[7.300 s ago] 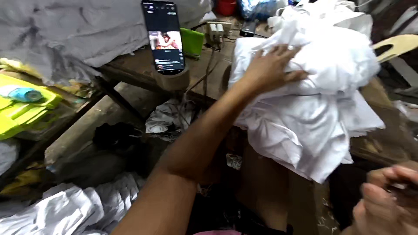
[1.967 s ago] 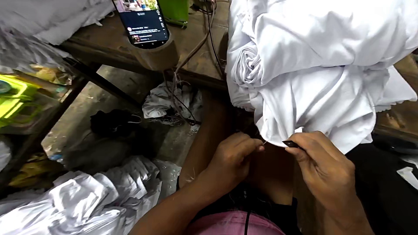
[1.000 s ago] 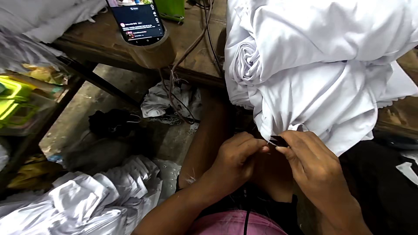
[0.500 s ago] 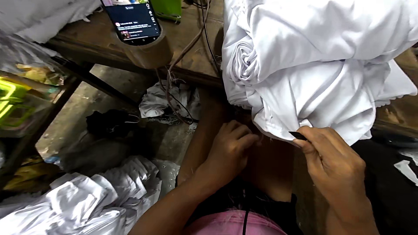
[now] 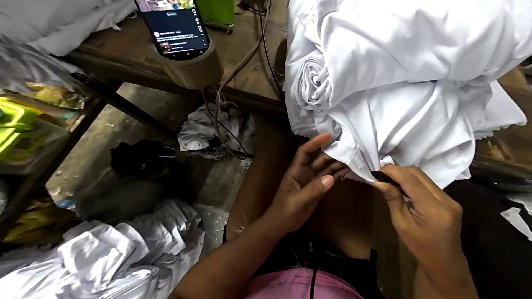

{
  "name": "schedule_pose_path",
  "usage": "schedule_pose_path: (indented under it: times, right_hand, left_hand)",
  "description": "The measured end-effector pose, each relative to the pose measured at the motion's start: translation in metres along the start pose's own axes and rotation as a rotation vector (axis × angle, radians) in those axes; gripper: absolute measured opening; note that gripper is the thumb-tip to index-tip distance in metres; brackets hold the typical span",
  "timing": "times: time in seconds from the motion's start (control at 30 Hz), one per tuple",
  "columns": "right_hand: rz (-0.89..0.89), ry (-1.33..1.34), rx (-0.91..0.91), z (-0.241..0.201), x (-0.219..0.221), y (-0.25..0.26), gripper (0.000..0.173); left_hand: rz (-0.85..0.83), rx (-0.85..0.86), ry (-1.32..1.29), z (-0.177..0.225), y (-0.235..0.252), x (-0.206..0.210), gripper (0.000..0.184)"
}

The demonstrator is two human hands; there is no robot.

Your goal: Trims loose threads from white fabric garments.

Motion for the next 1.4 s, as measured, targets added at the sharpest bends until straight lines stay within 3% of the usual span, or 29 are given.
schedule_pose_path:
  times: [0.27, 0.4, 0.73, 1.0, 1.4]
  right_hand:
    - [0.019, 0.010, 0.031, 0.000, 0.003, 0.022, 0.036]
    - [-0.015, -0.049, -0.017, -0.010, -0.004, 0.038, 0.033]
    - [-0.145, -0.122, -0.357, -0.022, -0.022, 0.079, 0.025]
    - [-0.183, -0.136, -0.464, -0.032, -0.030, 0.100, 0.025]
    - [-0.219, -0.101, -0.528, -0.040, -0.025, 0.115, 0.023]
  left_hand:
    - [0.193, -0.033, 0.056, 0.004, 0.006, -0.009, 0.047]
    - [0.276, -0.080, 0.064, 0.005, 0.013, -0.010, 0.051]
    - [0.247, -0.046, 0.263, 0.024, 0.018, -0.016, 0.054]
    - [0.252, -0.052, 0.391, 0.038, 0.020, -0.021, 0.056]
    - [0.277, -0.036, 0.305, 0.046, 0.019, -0.019, 0.056]
Point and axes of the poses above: each hand's wrist, its own y-axis towards the middle knuckle, its own x-axis out of the palm, z = x × y, the point moved 7 cm from there along y, towards the middle knuckle, and after that the axes turned 15 degrees about -z, right-handed, at the moved point
